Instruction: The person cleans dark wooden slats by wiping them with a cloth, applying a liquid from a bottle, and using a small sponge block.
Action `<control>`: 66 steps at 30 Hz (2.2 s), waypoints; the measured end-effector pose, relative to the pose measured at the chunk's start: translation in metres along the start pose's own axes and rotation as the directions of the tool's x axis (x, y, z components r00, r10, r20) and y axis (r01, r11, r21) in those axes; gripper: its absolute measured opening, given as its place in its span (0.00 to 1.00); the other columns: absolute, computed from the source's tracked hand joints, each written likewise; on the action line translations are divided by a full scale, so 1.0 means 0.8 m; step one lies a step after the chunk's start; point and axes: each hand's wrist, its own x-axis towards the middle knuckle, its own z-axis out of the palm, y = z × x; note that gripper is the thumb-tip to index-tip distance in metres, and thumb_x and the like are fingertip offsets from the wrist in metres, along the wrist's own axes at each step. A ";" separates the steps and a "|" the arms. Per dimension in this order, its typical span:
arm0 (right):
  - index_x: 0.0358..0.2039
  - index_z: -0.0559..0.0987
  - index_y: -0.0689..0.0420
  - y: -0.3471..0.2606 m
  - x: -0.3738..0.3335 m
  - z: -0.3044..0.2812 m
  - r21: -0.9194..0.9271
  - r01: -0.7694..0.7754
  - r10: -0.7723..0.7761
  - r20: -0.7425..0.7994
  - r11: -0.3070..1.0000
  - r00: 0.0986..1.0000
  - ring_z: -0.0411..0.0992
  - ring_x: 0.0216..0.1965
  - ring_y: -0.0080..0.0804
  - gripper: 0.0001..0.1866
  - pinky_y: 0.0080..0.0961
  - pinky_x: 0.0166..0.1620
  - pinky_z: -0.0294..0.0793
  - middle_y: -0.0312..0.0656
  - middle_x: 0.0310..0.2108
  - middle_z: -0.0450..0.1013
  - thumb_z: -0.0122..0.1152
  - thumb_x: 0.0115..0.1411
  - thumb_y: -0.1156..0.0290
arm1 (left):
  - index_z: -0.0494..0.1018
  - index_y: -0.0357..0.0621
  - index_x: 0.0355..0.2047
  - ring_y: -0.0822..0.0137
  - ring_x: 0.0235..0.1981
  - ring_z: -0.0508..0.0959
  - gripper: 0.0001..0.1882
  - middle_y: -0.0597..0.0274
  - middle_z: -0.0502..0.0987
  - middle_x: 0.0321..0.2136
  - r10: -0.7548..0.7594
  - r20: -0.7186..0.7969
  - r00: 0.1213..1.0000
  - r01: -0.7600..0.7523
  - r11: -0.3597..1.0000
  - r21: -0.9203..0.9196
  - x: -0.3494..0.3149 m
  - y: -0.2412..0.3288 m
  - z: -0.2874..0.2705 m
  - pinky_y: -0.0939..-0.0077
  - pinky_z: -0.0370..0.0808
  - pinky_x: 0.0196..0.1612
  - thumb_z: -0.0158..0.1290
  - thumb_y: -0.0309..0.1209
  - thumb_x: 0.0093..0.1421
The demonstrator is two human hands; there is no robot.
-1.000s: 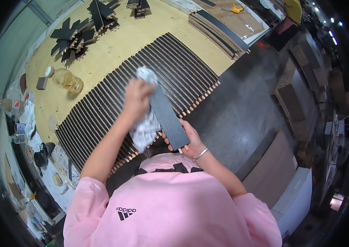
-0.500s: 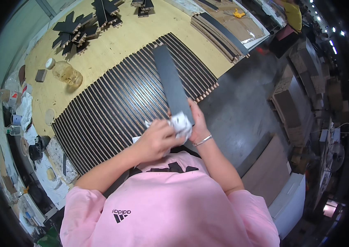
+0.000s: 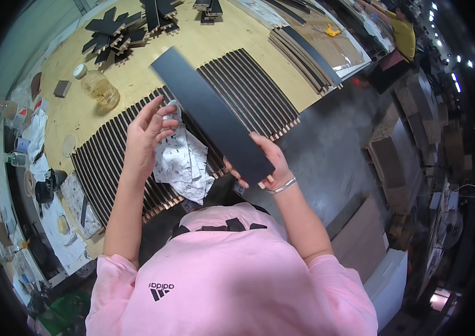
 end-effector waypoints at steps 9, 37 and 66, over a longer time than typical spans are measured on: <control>0.60 0.66 0.67 -0.040 -0.033 -0.011 0.125 0.096 -0.121 0.212 0.988 0.970 0.75 0.41 0.45 0.28 0.41 0.44 0.79 0.59 0.45 0.74 0.50 0.67 0.58 | 0.75 0.38 0.45 0.55 0.41 0.82 0.16 0.53 0.81 0.41 -0.253 0.034 0.967 0.194 0.640 -0.744 -0.043 -0.027 0.021 0.55 0.81 0.47 0.57 0.37 0.64; 0.49 0.69 0.64 0.121 0.148 0.115 -0.448 0.140 -0.295 -0.298 0.883 0.908 0.77 0.31 0.45 0.28 0.46 0.36 0.82 0.48 0.33 0.71 0.51 0.42 0.82 | 0.76 0.38 0.47 0.53 0.42 0.80 0.17 0.52 0.81 0.41 0.559 -0.633 0.536 0.545 0.343 0.765 -0.315 -0.064 -0.461 0.62 0.76 0.49 0.60 0.30 0.57; 0.44 0.72 0.54 0.130 0.125 0.112 -0.152 0.364 -0.395 -0.378 0.919 0.838 0.77 0.28 0.41 0.14 0.40 0.33 0.79 0.43 0.29 0.75 0.54 0.68 0.57 | 0.78 0.40 0.43 0.55 0.39 0.75 0.24 0.49 0.76 0.43 0.471 0.273 0.839 -0.539 0.652 0.532 -0.187 0.025 -0.156 0.67 0.72 0.40 0.61 0.23 0.40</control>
